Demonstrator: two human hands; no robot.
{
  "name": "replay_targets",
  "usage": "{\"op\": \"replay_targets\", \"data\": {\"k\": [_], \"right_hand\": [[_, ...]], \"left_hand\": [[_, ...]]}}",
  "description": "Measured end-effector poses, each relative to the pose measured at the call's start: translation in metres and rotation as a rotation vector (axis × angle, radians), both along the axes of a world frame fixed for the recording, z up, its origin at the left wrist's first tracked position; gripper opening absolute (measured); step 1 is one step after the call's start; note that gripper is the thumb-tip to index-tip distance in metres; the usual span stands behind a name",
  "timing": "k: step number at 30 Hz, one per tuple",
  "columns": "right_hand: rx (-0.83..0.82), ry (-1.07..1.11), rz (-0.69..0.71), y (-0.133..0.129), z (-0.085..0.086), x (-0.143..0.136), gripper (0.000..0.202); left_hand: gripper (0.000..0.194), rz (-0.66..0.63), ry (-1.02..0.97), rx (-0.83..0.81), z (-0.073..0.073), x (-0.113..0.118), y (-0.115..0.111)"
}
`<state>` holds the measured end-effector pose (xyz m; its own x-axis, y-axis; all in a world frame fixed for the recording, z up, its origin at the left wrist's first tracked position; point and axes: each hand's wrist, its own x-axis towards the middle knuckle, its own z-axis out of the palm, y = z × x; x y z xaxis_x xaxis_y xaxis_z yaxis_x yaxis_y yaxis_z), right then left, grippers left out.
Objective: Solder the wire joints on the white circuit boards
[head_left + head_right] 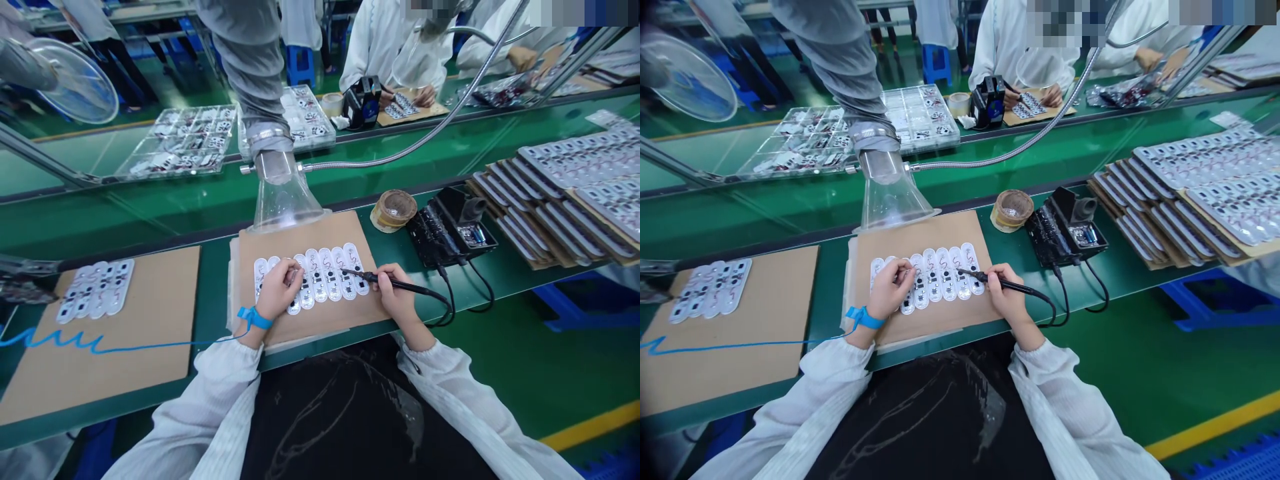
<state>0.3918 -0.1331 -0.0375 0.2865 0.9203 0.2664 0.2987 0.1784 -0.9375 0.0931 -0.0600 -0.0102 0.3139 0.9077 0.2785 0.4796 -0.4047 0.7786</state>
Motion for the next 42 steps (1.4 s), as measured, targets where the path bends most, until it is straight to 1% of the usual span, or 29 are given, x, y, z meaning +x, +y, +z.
{"op": "replay_targets", "data": {"k": [10, 15, 19, 24, 29, 42], "right_hand": [[-0.007, 0.009, -0.003, 0.001, 0.003, -0.001, 0.036], [0.023, 0.049, -0.056, 0.000, 0.013, -0.001, 0.034], [0.033, 0.088, -0.088, 0.001, 0.018, -0.013, 0.030], [0.018, 0.116, -0.083, 0.004, 0.010, -0.027, 0.032], [-0.005, 0.110, -0.097, 0.003, 0.003, -0.024, 0.029], [-0.046, 0.065, -0.042, 0.002, -0.002, -0.022, 0.025]], "left_hand": [[0.011, -0.029, 0.017, -0.033, -0.004, 0.001, 0.002], [0.014, 0.018, 0.000, -0.017, -0.006, 0.000, 0.002], [0.015, 0.062, -0.018, -0.012, -0.007, -0.001, 0.003], [0.015, 0.079, -0.017, -0.037, -0.009, 0.000, 0.004], [0.012, 0.076, -0.024, -0.064, -0.008, 0.000, 0.004], [0.010, 0.101, -0.019, -0.071, -0.006, 0.000, 0.003]]}}
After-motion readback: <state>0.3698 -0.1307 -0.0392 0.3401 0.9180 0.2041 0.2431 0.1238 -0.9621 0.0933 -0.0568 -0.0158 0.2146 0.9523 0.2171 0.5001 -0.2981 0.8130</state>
